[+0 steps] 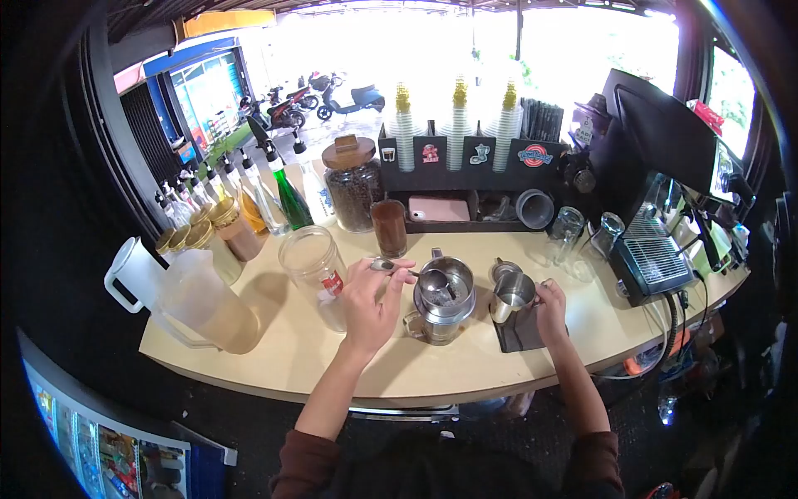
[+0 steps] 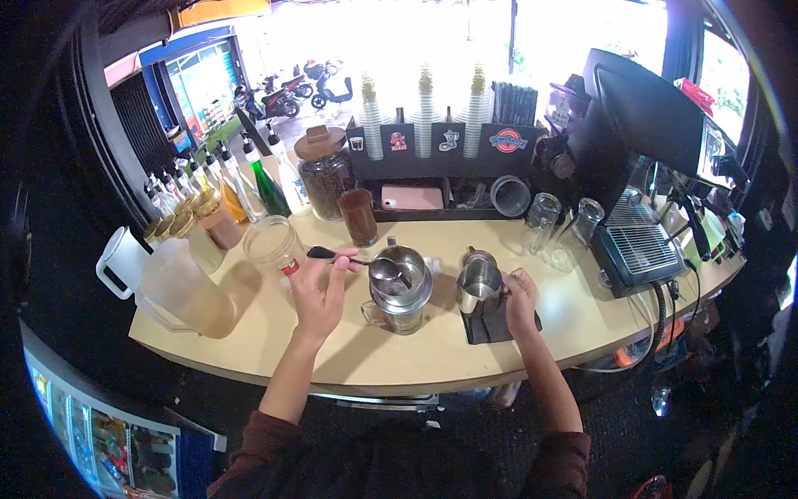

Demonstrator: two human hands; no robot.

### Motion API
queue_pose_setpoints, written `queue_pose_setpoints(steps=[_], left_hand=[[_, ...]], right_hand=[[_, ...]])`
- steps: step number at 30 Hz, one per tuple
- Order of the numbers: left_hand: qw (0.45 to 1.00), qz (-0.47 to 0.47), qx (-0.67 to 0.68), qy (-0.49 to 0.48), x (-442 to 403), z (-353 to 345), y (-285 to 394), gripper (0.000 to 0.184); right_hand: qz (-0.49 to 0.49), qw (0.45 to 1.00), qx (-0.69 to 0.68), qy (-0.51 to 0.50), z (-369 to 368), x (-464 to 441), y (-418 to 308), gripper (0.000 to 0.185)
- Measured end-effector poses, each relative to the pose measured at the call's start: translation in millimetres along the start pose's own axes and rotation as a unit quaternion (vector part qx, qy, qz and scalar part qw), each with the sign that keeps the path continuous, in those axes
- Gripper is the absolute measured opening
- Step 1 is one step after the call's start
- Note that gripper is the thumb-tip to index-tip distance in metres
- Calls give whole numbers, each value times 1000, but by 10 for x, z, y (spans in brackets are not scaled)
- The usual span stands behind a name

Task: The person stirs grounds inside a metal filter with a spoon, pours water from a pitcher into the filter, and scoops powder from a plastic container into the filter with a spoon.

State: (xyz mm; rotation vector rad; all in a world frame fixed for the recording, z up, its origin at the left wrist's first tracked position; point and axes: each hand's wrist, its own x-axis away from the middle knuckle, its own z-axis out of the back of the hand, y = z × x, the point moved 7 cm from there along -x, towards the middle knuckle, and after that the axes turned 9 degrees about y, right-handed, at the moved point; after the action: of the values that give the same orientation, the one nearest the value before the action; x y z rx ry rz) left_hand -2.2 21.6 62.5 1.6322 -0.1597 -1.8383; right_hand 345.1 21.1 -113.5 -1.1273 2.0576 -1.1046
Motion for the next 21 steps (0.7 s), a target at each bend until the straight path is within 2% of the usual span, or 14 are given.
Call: queue_pose_setpoints(steps=[2, 3, 4, 5, 6, 8, 10, 11, 13, 14, 16, 18, 19, 21], left_hand=[[1000, -13, 16, 15, 9, -11, 11, 22], [1000, -12, 16, 13, 7, -26, 30, 22], [1000, -21, 11, 4, -5, -44, 70, 18], [1000, -30, 6, -4, -20, -68, 101, 14], [999, -31, 7, -5, -40, -95, 112, 14], [990, -141, -13, -4, -47, -171, 287, 8], [983, -176, -43, -29, -56, -303, 436, 7], [973, -211, -74, -53, -33, -399, 520, 7], [968, -234, -64, -70, 26, -510, 570, 11], [964, -245, -74, -72, 57, -535, 581, 11], [960, -258, -85, -74, 80, -509, 585, 12], [981, -176, -24, -75, 29, -380, 471, 34], [981, -176, -25, -73, 46, -342, 441, 34], [999, 19, 36, -37, 69, -242, 99, 65]], right_hand=[[63, 992, 113, -5, 116, -47, -4, 15], [62, 992, 112, -3, 76, -16, -44, 15], [197, 947, 252, 39, -46, 76, -310, 9], [324, 862, 382, 80, -236, 218, -576, 8], [324, 862, 382, 81, -397, 295, -727, 8], [413, 823, 385, -59, -990, 624, -1075, 23], [361, 838, 375, -160, -1480, 907, -1234, 32], [360, 839, 377, -158, -1648, 996, -1315, 32], [368, 814, 366, -262, -1989, 1170, -1348, 31], [368, 814, 366, -262, -2014, 1144, -1341, 31], [408, 774, 399, -275, -2079, 1136, -1297, 24], [446, 771, 378, -255, -2047, 1137, -1307, 19], [482, 766, 356, -234, -2017, 1158, -1354, 14], [489, 764, 366, -208, -1970, 1220, -1450, 12]])
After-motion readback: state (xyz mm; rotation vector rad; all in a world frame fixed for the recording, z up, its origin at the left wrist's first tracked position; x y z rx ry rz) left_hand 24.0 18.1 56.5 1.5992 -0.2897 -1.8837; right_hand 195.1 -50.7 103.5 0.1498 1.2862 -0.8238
